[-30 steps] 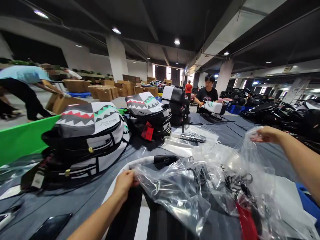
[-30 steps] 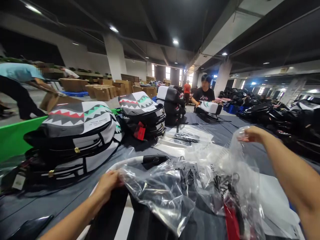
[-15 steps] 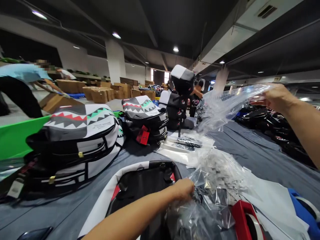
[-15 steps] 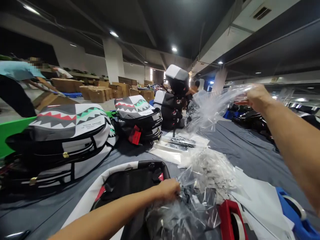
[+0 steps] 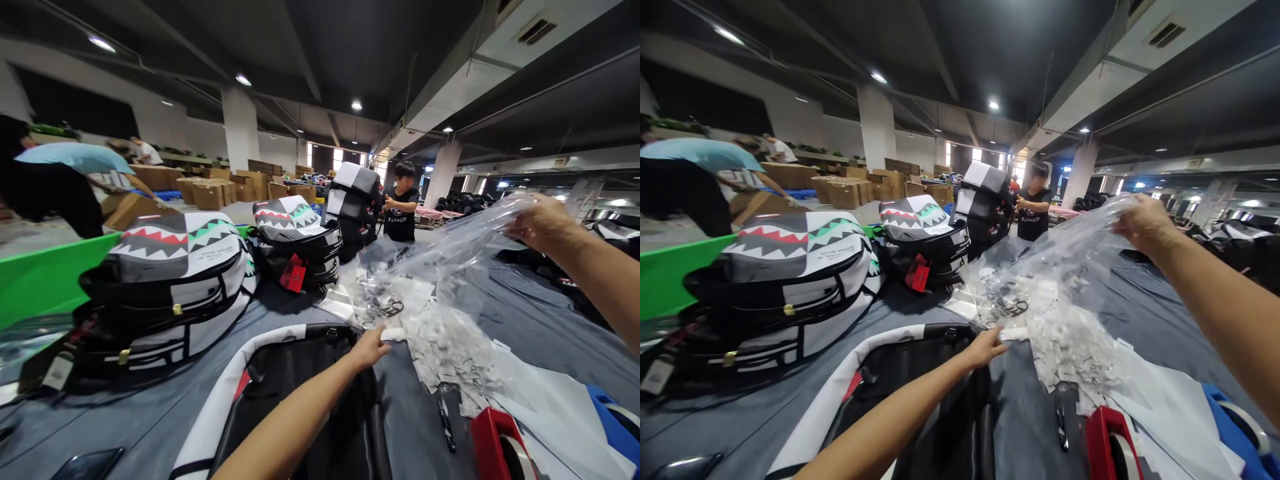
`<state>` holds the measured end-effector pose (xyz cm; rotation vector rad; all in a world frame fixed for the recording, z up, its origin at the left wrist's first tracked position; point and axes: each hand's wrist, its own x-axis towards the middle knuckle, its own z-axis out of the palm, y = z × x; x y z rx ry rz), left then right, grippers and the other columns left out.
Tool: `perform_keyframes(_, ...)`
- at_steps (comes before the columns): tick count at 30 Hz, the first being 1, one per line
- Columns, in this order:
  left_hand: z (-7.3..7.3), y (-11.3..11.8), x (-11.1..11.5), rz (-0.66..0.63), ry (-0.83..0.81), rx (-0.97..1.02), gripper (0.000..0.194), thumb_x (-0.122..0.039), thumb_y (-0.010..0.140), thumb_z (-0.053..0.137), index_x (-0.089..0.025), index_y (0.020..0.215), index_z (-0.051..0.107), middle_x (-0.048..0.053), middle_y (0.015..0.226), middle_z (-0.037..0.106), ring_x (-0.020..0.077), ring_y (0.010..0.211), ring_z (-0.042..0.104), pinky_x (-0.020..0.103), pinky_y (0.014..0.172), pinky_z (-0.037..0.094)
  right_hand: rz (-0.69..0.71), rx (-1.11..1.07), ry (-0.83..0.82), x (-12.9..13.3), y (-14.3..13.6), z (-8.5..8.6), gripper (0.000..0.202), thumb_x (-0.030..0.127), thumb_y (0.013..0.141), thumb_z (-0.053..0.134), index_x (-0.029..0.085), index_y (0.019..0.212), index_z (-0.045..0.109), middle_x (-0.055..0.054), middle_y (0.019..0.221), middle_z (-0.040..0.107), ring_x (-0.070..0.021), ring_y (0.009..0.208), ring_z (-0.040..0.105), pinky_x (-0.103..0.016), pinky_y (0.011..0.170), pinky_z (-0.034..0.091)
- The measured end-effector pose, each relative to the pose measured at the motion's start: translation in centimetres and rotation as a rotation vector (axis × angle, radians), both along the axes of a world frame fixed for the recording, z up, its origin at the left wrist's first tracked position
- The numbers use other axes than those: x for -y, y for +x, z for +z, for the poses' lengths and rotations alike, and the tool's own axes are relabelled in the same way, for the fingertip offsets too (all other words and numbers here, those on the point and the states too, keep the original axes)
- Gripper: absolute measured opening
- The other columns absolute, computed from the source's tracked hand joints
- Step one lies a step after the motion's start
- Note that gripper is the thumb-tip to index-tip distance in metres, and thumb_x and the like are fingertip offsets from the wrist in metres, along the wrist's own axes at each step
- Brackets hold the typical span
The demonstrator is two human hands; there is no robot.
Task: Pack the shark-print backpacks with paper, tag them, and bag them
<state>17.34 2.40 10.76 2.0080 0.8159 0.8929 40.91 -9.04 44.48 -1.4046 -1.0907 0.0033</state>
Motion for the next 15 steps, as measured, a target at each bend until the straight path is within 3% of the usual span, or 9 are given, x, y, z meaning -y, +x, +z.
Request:
perform_keyframes(2,0.6,-1.9,2.7,-0.024,0.038,0.036,0.016,-0.029,0.080,0.064,-0.018,0.088,0.073,0.003,0.070,0.071,0.0196,0.069,0.068,0.027,0.070,0.051,0.017,-0.019,-0.102,-1.2,-3.7,-2.1,0.019,0.001,0.074,0.053,0.017,0.082,0.054,0.005,0.058,0.049,-0.0077,0.046,0.043,-0.022,0.047,0.037)
perform_keyframes(4,2.7,-3.6,5.1,0.057,0.180,0.149,0.028,-0.034,0.090,0.054,-0.020,0.108,0.070,0.008,0.102,0.073,0.0217,0.097,0.068,0.031,0.092,0.049,0.003,0.097,-0.251,-2.3,-8.3,-5.2,0.022,0.001,0.070,0.054,0.017,0.085,0.055,0.006,0.058,0.047,-0.0090,0.046,0.042,-0.022,0.046,0.033)
perform_keyframes(6,5.5,-5.1,6.9,0.216,0.400,0.282,0.052,-0.041,0.088,0.061,-0.021,0.135,0.054,0.012,0.132,0.061,0.0266,0.125,0.055,0.041,0.110,0.039,0.089,0.328,-0.388,-3.1,-13.1,-8.8,0.026,-0.001,0.065,0.057,0.018,0.083,0.054,0.005,0.062,0.049,-0.0099,0.053,0.045,-0.021,0.050,0.034)
perform_keyframes(8,7.9,-6.3,7.7,0.353,0.574,0.360,0.079,-0.045,0.080,0.072,-0.021,0.147,0.037,0.015,0.145,0.048,0.0312,0.136,0.043,0.048,0.115,0.033,0.275,0.552,-0.436,-3.5,-17.3,-11.9,0.031,0.000,0.061,0.059,0.020,0.085,0.052,0.005,0.066,0.052,-0.0107,0.058,0.047,-0.021,0.053,0.033)
perform_keyframes(9,8.8,-6.9,7.7,0.387,0.605,0.374,0.084,-0.046,0.078,0.074,-0.021,0.148,0.035,0.016,0.145,0.046,0.0320,0.136,0.042,0.049,0.114,0.034,0.348,0.632,-0.454,-3.4,-18.8,-13.0,0.033,0.002,0.062,0.062,0.020,0.088,0.052,0.005,0.067,0.053,-0.0112,0.059,0.048,-0.021,0.053,0.033)
perform_keyframes(11,9.6,-8.3,7.1,0.356,0.583,0.373,0.076,-0.044,0.080,0.072,-0.021,0.144,0.040,0.013,0.133,0.053,0.0293,0.123,0.052,0.044,0.104,0.044,0.428,0.724,-0.495,-2.9,-20.7,-14.2,0.036,0.009,0.063,0.067,0.020,0.094,0.052,0.005,0.067,0.053,-0.0121,0.060,0.048,-0.021,0.053,0.032)
perform_keyframes(13,9.4,-10.2,6.0,0.222,0.487,0.304,0.051,-0.038,0.085,0.067,-0.020,0.131,0.054,0.007,0.107,0.061,0.0212,0.094,0.061,0.032,0.084,0.051,0.433,0.754,-0.567,-1.9,-20.9,-14.4,0.040,0.014,0.063,0.073,0.019,0.098,0.053,0.006,0.067,0.053,-0.0130,0.060,0.049,-0.022,0.054,0.032)
perform_keyframes(15,8.7,-12.4,5.1,0.116,0.434,0.171,0.024,-0.027,0.089,0.060,-0.020,0.111,0.065,0.002,0.088,0.059,0.0143,0.073,0.057,0.024,0.070,0.048,0.436,0.810,-0.672,-0.7,-20.5,-14.4,0.042,0.016,0.063,0.076,0.020,0.098,0.055,0.006,0.067,0.055,-0.0145,0.062,0.052,-0.022,0.055,0.033)
